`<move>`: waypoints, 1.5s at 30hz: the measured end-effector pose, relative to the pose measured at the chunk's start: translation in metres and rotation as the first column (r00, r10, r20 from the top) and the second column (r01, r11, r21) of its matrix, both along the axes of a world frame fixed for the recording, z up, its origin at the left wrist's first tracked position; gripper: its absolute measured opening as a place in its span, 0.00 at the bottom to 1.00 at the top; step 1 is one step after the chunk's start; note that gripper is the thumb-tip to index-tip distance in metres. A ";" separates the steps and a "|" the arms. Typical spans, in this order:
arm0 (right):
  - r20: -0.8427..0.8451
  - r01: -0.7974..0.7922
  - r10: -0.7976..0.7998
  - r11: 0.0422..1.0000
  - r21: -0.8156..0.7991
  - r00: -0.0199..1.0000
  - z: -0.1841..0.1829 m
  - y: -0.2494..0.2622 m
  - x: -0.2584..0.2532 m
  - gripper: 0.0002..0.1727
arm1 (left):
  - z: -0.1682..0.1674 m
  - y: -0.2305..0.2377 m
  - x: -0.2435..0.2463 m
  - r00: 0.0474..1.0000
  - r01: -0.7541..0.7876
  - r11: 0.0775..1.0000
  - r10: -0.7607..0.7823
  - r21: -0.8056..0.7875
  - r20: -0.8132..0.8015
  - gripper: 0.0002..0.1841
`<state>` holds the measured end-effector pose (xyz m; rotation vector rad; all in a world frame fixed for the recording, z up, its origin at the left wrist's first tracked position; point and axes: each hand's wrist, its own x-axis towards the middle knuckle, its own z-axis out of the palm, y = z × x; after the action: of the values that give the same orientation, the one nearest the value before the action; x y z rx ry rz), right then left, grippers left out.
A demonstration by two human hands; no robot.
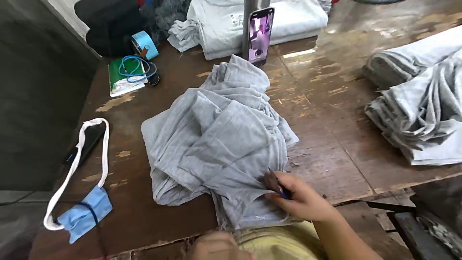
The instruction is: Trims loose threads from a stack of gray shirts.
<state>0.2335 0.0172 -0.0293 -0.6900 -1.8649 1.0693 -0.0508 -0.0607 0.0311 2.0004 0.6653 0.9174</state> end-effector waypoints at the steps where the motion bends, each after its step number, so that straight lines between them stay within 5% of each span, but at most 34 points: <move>1: -0.002 -0.001 0.001 1.000 -0.002 1.000 0.000 0.000 0.000 0.08 | -0.003 0.000 0.009 0.999 -0.035 0.998 0.036 0.051 -0.021 0.16; 8: 0.001 0.005 -0.005 1.000 0.025 1.000 -0.001 -0.003 -0.001 0.08 | -0.040 0.012 0.058 0.879 -0.340 0.852 0.438 0.397 -0.188 0.11; 18: -0.009 0.017 -0.017 0.999 0.042 1.000 -0.003 -0.003 -0.002 0.09 | -0.048 0.007 0.061 0.880 -0.418 0.839 0.469 0.349 -0.073 0.22; 22: -0.002 0.070 -0.070 0.997 0.038 0.998 0.006 -0.015 -0.010 0.09 | -0.036 0.010 0.059 0.736 -0.590 0.705 0.670 0.393 -0.097 0.27; 26: 0.020 0.087 -0.095 0.967 0.241 0.995 0.030 -0.032 -0.025 0.08 | -0.028 0.026 0.047 0.690 -0.651 0.711 0.700 0.266 -0.183 0.23; 31: 0.100 0.418 -0.493 0.814 0.402 0.864 0.054 -0.012 0.013 0.15 | 0.000 0.031 0.015 0.792 -0.603 0.780 0.611 0.167 0.007 0.18; 35: -0.188 0.373 -0.327 0.865 0.335 0.926 0.083 -0.001 -0.004 0.08 | 0.009 0.039 0.022 0.831 -0.468 0.869 0.495 -0.163 0.254 0.24; 37: -0.341 0.336 -0.229 0.893 0.300 0.912 0.088 0.008 -0.018 0.05 | 0.015 0.054 0.023 0.778 -0.449 0.861 0.508 -0.237 0.369 0.42; 40: -0.143 0.266 -0.231 0.904 0.334 0.962 0.079 0.012 -0.022 0.05 | 0.019 0.066 0.022 0.753 -0.471 0.866 0.494 -0.167 0.434 0.46; 45: 0.276 0.000 -0.063 0.975 0.220 0.959 0.031 -0.003 -0.008 0.14 | 0.005 0.042 0.025 0.869 -0.456 0.890 0.445 0.005 0.215 0.19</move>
<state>0.2250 0.0140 0.0016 -0.7702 -2.1682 0.7586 -0.0258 -0.0192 0.0362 1.7887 1.0204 1.4160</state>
